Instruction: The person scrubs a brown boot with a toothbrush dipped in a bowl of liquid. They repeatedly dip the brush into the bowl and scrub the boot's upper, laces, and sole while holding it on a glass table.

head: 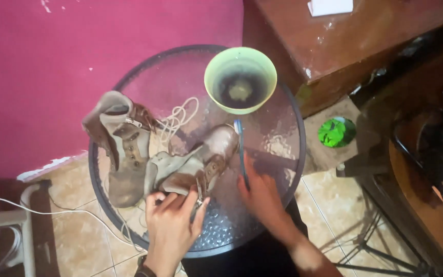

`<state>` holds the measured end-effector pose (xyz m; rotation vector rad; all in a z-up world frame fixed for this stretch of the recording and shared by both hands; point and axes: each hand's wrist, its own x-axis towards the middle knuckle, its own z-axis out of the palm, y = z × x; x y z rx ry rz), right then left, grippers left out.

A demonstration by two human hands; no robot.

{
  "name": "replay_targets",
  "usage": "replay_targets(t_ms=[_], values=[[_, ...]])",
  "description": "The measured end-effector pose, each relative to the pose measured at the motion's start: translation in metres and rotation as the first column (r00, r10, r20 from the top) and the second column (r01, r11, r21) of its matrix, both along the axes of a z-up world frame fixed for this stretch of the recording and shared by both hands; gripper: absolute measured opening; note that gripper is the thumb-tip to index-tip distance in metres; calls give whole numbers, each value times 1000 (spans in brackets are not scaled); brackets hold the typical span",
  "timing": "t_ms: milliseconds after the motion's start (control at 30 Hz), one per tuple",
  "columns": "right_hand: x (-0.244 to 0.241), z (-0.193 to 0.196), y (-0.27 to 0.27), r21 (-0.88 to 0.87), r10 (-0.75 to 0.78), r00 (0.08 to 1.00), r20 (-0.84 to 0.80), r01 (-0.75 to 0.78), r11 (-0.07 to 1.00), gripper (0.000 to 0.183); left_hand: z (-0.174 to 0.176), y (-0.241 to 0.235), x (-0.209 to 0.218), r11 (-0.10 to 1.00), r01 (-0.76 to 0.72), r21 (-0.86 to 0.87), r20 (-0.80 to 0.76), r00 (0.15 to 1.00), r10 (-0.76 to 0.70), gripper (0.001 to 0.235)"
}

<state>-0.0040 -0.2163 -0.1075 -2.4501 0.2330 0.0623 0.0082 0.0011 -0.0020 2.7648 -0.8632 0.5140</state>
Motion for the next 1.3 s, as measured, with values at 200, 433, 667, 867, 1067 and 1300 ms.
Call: replay_targets(t_ms=[200, 433, 667, 867, 1067, 1300], values=[[-11, -19, -4, -29, 60, 996, 64, -58, 998, 71, 7, -3, 3, 1000, 22, -2, 7, 1000, -22, 24], [-22, -9, 14, 29, 14, 995, -98, -11, 1000, 67, -3, 1, 2, 1000, -10, 20, 8, 1000, 10, 25], [-10, -18, 6, 78, -35, 997, 72, 29, 997, 61, 0, -3, 0, 1000, -15, 11, 90, 996, 14, 27], [-18, -17, 9, 198, -88, 978, 188, 50, 979, 55, 5, -2, -1, 1000, -27, 11, 99, 995, 26, 33], [-18, -13, 13, 333, -174, 975, 135, 121, 935, 58, 2, -1, 1, 999, -43, 4, 79, 996, 42, 37], [1, -16, -6, 307, -173, 967, 189, 109, 945, 59, 4, -3, 0, 1000, -2, -5, 72, 997, 3, 31]])
